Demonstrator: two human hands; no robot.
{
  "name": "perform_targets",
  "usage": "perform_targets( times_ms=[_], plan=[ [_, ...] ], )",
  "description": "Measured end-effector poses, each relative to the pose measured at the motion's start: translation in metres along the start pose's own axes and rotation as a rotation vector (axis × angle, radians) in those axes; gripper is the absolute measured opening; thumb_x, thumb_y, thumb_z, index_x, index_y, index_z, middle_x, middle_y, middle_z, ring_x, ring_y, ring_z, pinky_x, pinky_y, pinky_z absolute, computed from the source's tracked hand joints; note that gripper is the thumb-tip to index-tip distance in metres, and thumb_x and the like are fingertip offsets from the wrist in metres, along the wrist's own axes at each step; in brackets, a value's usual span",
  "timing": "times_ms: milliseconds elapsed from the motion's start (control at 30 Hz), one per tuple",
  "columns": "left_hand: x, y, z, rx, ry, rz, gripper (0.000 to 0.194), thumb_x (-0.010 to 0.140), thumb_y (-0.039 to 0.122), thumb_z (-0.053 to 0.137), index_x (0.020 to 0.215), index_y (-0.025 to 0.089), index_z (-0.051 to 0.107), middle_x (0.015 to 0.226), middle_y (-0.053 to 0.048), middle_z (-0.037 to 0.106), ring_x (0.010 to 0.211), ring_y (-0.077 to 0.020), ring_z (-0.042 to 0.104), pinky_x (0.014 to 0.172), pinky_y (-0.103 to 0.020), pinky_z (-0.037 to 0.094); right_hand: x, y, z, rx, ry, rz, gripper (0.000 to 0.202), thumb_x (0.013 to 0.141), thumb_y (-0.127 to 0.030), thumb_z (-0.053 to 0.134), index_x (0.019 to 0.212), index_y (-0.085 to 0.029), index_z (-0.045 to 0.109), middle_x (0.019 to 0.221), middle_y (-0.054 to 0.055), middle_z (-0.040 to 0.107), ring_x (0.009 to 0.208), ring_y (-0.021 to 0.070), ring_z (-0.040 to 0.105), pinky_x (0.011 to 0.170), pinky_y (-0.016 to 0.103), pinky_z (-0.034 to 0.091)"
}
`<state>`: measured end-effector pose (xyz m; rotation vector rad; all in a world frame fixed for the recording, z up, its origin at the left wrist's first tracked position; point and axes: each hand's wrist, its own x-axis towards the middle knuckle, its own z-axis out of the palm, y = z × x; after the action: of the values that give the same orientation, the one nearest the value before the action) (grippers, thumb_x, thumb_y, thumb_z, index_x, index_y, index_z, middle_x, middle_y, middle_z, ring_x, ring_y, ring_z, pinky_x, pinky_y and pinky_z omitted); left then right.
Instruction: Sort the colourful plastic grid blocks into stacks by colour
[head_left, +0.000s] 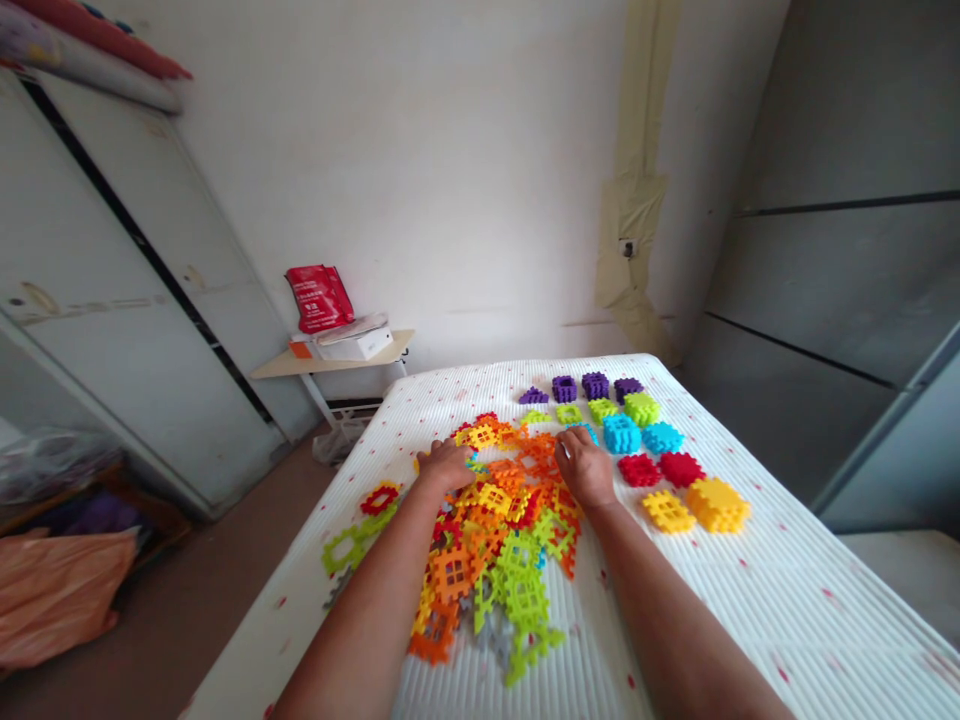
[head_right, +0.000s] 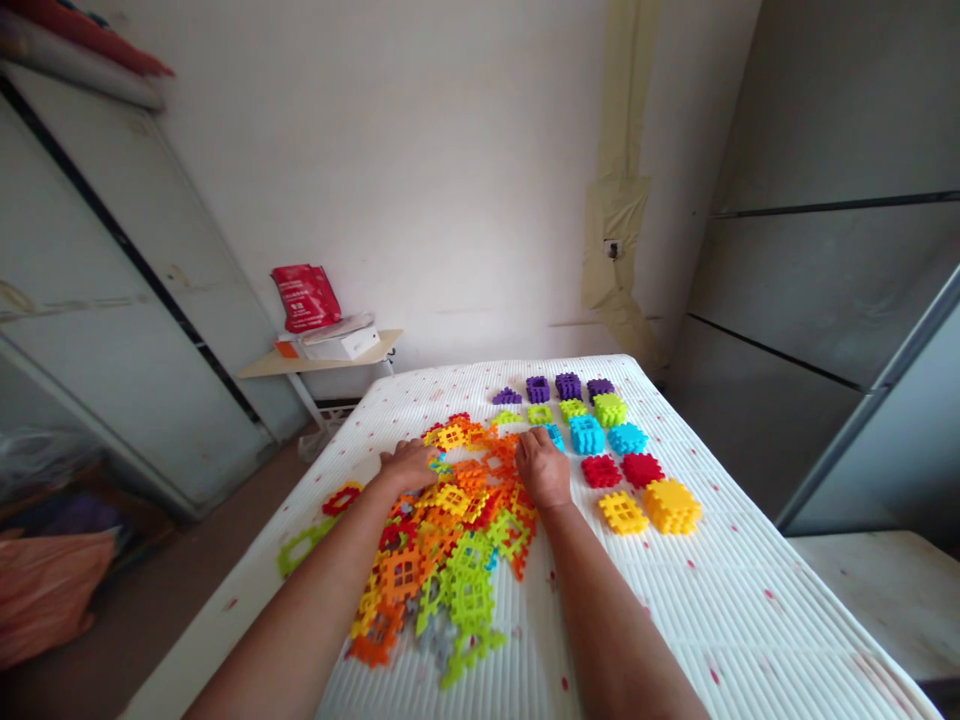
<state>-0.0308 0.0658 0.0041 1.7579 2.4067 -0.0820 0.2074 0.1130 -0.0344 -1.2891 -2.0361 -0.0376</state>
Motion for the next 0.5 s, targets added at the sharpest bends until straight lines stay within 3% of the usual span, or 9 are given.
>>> perform_targets(
  times_ms=[267,500],
  plan=[
    [0.007,0.014,-0.003,-0.007,-0.015,-0.024,0.049,0.054,0.034,0.063,0.101,0.020,0.063,0.125,-0.016,0.050,0.119,-0.0382,0.039,0.091,-0.056,0.033,-0.001,0.002,0.003,0.020,-0.001,-0.009,0.023,0.090,-0.022,0.042,0.087,-0.019,0.064,0.096,0.006,0.061,0.077,0.0122,0.056,0.063,0.021,0.036],
    [0.015,0.015,0.001,-0.105,0.018,-0.038,0.053,0.049,0.042,0.064,0.097,0.020,0.063,0.127,-0.014,0.050,0.120,-0.0374,0.039,0.094,-0.051,0.034,-0.001,0.001,0.003,0.008,-0.020,0.007,0.022,0.089,-0.023,0.042,0.088,-0.019,0.064,0.096,0.005,0.062,0.076,0.0124,0.056,0.061,0.021,0.036]
  ],
)
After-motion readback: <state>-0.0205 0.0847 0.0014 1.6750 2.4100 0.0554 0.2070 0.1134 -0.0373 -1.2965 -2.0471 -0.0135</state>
